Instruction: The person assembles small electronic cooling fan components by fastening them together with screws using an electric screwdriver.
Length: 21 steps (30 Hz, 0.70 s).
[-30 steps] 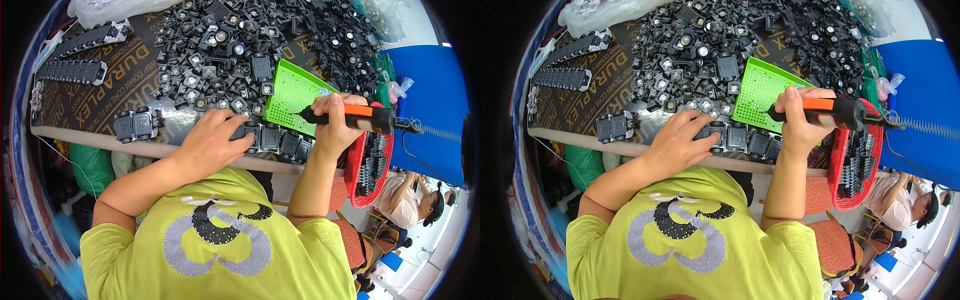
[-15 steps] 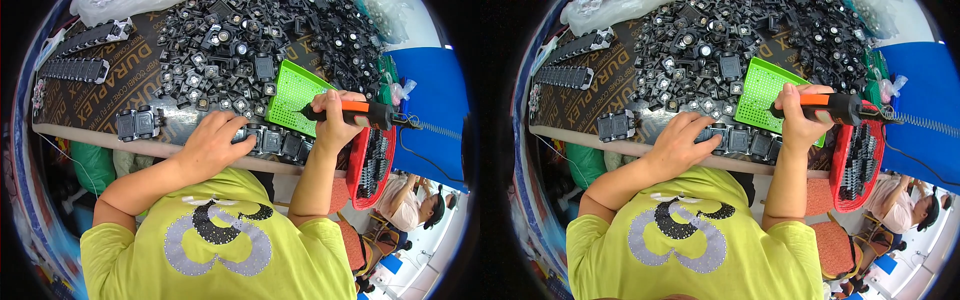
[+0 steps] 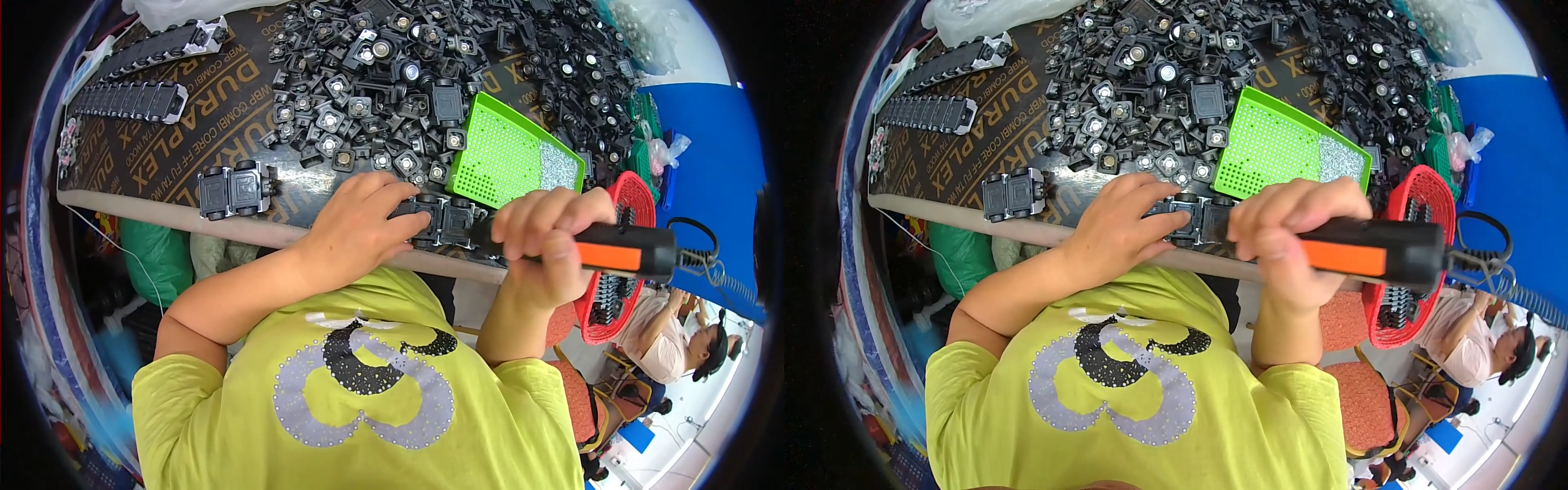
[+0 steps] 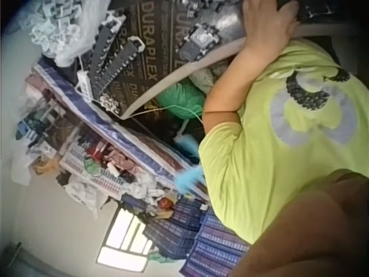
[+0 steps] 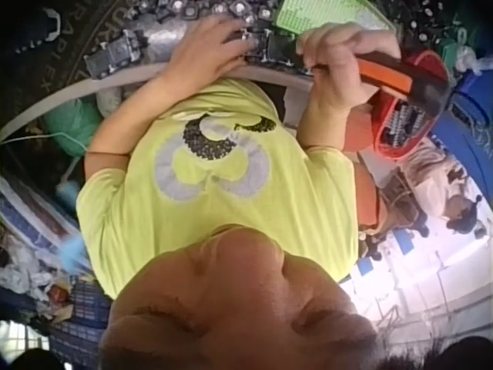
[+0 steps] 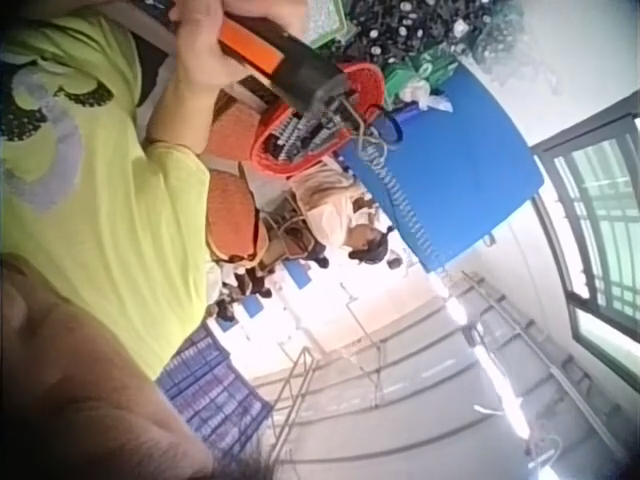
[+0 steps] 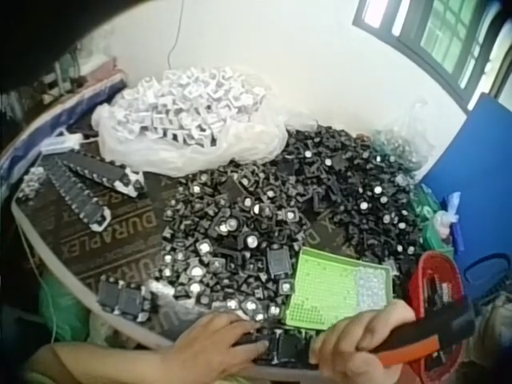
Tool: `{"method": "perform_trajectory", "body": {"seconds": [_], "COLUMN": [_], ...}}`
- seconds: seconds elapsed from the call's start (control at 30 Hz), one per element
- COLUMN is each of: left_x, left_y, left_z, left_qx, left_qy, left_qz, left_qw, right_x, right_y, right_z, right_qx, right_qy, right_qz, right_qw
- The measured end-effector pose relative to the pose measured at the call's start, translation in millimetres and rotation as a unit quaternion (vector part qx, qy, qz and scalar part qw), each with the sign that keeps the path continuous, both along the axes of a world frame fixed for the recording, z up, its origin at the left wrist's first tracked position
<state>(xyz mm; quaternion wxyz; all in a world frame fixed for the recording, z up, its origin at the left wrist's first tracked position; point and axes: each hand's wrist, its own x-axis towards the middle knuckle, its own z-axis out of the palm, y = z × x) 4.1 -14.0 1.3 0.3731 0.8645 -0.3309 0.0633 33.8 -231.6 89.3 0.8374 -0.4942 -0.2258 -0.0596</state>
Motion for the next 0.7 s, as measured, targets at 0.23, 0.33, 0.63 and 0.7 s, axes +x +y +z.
{"method": "perform_trajectory", "body": {"seconds": [0.23,0.33,0.63,0.7], "left_x": [-0.3,-0.8,-1.0,-0.8], "left_y": [-0.7,-1.1,-0.3,-0.4], "left_z": [1.6,1.9,0.3,0.1], "left_qx": [-0.011,-0.014,-0.011,-0.012], "left_qy": [0.001,-0.002,0.006,0.005], "left_qz": [0.007,0.008,0.008,0.008], "left_qw": [1.0,1.0,1.0,1.0], "right_x": [-9.7,-9.8,-13.3,-11.7], "right_y": [15.9,16.9,16.5,15.2], "right_z": [-2.6,-4.8,-1.9,-3.5], "right_qx": [-0.052,-0.064,-0.088,-0.071], "right_qy": [0.015,0.013,0.007,0.01], "right_qz": [0.008,0.01,-0.003,-0.003], "right_qw": [0.999,0.998,0.996,0.997]}}
